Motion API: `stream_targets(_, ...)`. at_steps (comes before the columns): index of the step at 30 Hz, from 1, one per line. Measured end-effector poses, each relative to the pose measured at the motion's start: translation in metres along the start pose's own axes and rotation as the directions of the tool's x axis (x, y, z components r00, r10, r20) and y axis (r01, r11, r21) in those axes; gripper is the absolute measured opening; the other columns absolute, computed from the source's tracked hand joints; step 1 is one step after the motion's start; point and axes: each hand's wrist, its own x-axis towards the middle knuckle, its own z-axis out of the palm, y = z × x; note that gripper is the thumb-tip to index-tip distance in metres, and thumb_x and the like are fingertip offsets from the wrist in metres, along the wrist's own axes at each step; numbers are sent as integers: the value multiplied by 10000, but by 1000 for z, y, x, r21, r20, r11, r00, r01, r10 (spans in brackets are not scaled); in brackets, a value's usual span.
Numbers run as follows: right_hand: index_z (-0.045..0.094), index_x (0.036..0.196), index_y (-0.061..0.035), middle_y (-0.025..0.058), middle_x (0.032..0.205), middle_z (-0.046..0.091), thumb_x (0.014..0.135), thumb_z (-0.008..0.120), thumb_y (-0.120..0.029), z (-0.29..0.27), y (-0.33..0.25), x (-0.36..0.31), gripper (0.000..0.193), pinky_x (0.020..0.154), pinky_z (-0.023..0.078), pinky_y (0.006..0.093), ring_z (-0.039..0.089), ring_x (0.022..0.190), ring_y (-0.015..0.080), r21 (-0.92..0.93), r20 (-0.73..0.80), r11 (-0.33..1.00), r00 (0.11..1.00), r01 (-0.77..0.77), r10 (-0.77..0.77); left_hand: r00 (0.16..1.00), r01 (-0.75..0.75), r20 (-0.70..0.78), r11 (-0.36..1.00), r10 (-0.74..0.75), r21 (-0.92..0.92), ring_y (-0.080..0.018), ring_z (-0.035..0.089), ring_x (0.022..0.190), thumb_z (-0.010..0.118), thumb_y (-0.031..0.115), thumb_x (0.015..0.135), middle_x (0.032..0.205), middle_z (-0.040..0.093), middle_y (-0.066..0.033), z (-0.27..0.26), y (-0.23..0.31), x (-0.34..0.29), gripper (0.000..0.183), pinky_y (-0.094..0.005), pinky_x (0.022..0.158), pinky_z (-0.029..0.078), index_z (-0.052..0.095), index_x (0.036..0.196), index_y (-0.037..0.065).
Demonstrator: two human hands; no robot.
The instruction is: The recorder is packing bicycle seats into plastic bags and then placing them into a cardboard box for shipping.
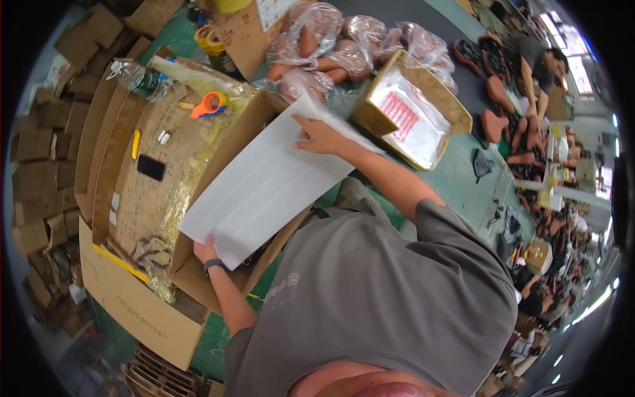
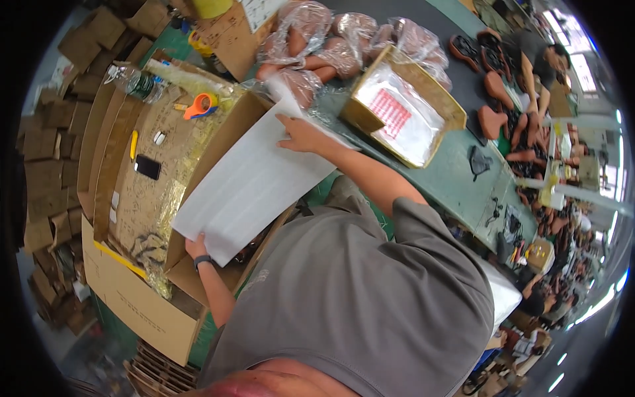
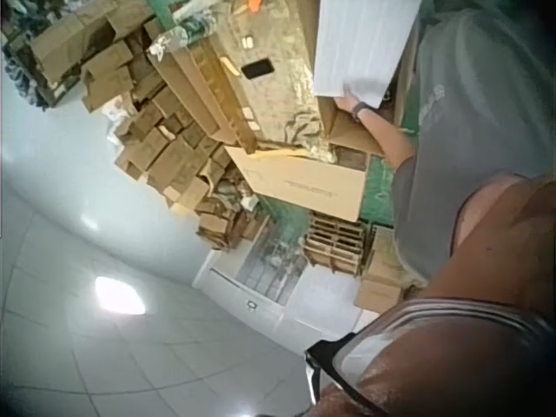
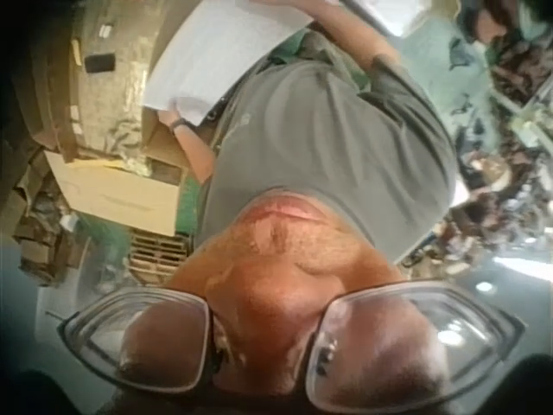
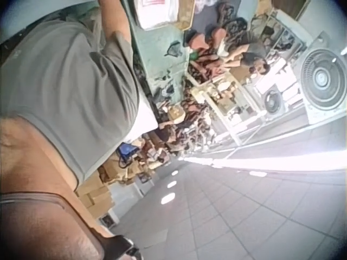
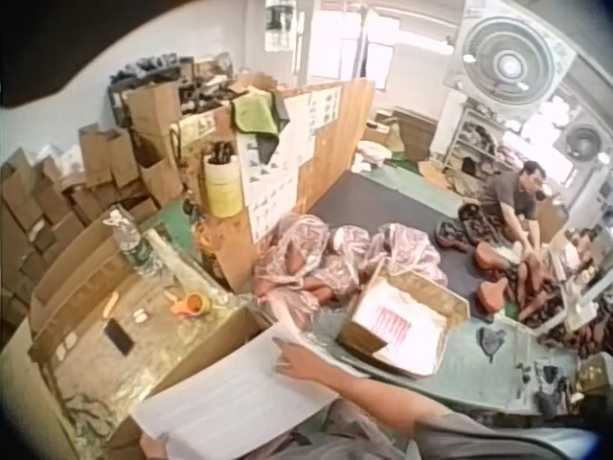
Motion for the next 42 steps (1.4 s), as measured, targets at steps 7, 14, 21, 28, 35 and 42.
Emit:
stream_targets(7,651,1478,-25,193,1165,772,1041,684,-162,-86,96,137,460,883,619,457,760,998,300,174,-436,979,900,103,-17,716,566,-685,686,-133,458,-462,739,1139,761,130,977,1284,769,-236,-23,-35,-67,471,-543,1015,582,652,1410,-20)
stream_targets(14,432,1672,-106,182,1260,701,980,695,-208,-53,230,181,748,947,596,500,710,1138,397,-855,18,481,938,194,-345,574,85,-594,680,563,728,-414,619,1378,821,161,954,1547,631,-180,109,106,-77,732,-550,1180,474,495,1590,4)
stream_targets(21,338,1705,-35,234,1278,764,756,902,-285,-192,158,144,1131,991,601,463,754,1133,379,431,368,887,930,-167,-4,996,65,-33,931,-83,-359,-252,647,1385,753,129,1063,1374,737,-180,372,318,-139,405,-401,1191,506,672,1438,-1)
stream_targets(28,428,1630,58,184,1514,622,897,923,-427,-218,172,200,1009,1179,481,413,615,1363,276,781,378,472,911,-409,166,901,71,427,942,81,-329,-318,705,1190,856,386,990,1675,475,-172,416,259,-220,1065,-431,1072,562,201,1757,45)
stream_targets(35,-266,1639,146,380,1573,499,750,960,-420,-136,239,360,1617,1200,502,499,605,1399,497,439,-423,657,503,-613,753,715,642,551,-95,430,-760,-337,694,1047,850,408,972,1622,509,-160,322,389,-214,987,-450,960,577,307,1711,42)
stream_targets(42,500,1519,106,252,1339,742,845,879,-387,-204,280,289,917,1123,534,482,719,1210,425,49,-258,983,949,-175,182,949,310,298,152,-100,-939,-329,708,1060,681,428,1075,1448,654,-148,159,232,-209,664,-439,830,591,514,1581,31)
